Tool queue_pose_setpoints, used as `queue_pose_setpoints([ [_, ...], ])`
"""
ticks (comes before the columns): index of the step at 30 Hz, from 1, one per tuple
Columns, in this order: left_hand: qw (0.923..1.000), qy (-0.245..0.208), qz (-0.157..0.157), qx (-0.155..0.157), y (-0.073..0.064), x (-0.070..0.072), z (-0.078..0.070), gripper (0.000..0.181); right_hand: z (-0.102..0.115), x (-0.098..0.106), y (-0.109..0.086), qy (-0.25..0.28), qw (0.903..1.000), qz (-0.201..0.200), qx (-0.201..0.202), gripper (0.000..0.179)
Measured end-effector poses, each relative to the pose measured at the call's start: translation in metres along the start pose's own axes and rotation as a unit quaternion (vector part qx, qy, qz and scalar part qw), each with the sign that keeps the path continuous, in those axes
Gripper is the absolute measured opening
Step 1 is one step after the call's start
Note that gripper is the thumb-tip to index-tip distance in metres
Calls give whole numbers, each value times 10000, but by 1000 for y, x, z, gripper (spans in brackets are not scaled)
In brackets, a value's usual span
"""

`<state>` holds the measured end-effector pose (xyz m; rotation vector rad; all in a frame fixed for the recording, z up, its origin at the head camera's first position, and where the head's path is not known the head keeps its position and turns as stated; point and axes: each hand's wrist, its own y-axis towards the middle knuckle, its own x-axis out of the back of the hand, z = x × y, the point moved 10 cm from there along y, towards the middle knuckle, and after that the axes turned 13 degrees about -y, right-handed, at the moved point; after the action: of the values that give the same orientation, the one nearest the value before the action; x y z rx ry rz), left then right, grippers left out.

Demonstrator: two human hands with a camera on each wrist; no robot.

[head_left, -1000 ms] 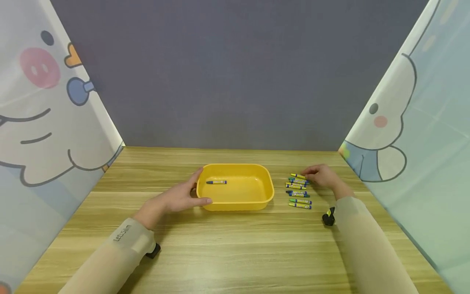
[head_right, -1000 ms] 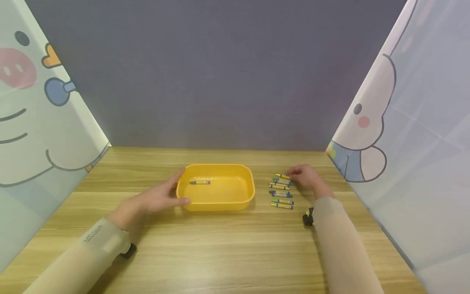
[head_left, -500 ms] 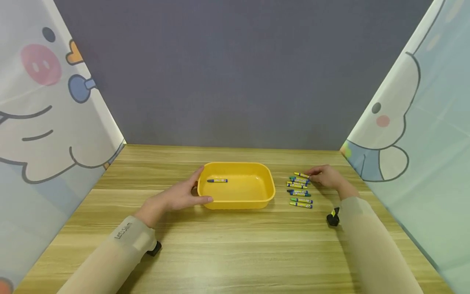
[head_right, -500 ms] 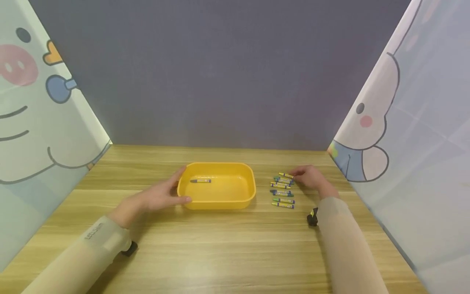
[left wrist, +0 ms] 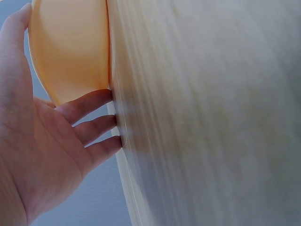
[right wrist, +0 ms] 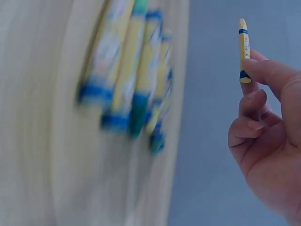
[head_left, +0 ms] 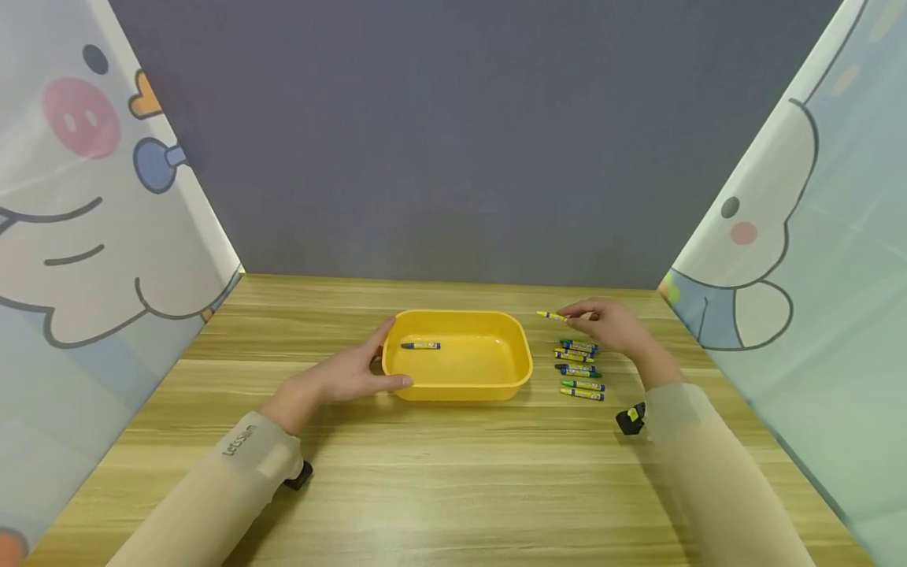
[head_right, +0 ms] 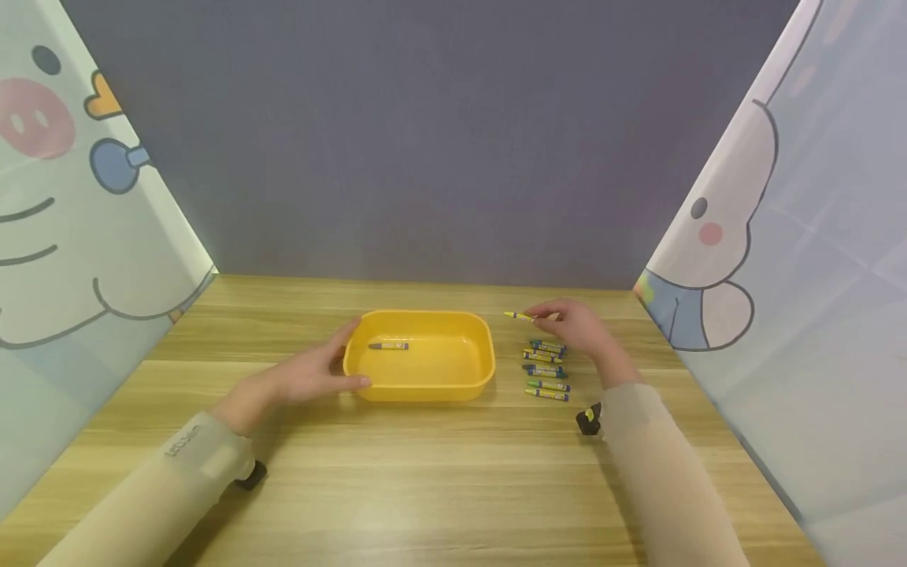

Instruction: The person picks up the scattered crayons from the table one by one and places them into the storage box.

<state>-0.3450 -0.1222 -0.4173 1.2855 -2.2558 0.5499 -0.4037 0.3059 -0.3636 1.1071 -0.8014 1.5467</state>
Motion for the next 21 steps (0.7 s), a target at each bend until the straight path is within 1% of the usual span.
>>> queue_pose_setpoints([
  [2,10000,12,5,5,0,0,0,129,15,0,1,26,9999,-61,90,31],
  [6,10000,-38,12,-14,1,0,-1,129,47,-3,4,291,9990,-119,321,29],
  [9,10000,-36,2,-6,1,0,0,129,70,-7,4,539,9977,-70,408,26],
  [12,10000,1,-6,17,1,0,0,129,92,-13,5,640,9964,-27,559,24],
  [17,10000,-43,2,27,1,0,1,129,130,-26,11,703,9932,81,923,25],
  [21,10000,-56,-7,58,1,0,1,129,157,-41,20,756,9912,245,1055,24],
])
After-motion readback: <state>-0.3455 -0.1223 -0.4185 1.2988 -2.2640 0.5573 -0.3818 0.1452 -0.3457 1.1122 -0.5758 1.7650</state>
